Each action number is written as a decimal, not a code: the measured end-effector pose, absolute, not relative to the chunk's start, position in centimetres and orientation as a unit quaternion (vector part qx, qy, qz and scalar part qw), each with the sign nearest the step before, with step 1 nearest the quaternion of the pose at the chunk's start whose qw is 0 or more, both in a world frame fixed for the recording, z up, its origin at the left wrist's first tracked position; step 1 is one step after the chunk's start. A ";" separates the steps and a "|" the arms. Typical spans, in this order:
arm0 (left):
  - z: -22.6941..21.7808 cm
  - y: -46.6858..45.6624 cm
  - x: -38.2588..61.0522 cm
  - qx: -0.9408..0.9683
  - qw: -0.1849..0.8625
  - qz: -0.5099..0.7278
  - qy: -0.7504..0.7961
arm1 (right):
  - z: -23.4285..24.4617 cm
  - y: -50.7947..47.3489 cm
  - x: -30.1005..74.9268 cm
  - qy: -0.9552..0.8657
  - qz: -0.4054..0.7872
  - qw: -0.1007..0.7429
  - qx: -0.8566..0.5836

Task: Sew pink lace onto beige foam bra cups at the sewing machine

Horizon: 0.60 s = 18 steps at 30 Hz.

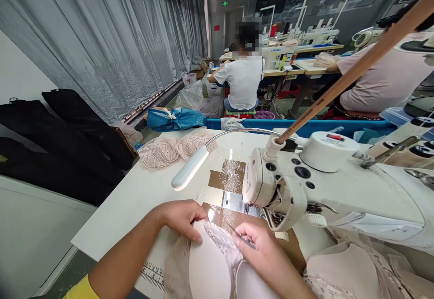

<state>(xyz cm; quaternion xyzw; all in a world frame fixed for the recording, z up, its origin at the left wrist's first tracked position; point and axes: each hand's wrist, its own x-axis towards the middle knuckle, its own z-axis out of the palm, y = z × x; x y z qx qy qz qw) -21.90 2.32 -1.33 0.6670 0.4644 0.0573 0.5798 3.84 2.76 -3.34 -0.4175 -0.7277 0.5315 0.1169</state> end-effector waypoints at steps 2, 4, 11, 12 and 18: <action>-1.1 2.2 -22.7 0.653 0.587 0.098 0.469 | -3.2 2.7 3.9 -0.743 0.549 0.092 -0.373; -1.0 2.1 -22.8 0.637 0.594 0.158 0.464 | -3.2 2.5 3.6 -0.729 0.577 0.113 -0.352; -1.3 1.5 -20.1 0.626 0.584 0.232 0.462 | -2.6 1.8 2.4 -0.640 0.618 0.228 -0.396; -1.5 1.4 -19.8 0.627 0.582 0.239 0.460 | -2.6 1.7 2.4 -0.645 0.602 0.236 -0.406; -2.1 1.3 -18.6 0.598 0.610 0.274 0.442 | -3.5 2.1 3.0 -0.655 0.563 0.280 -0.419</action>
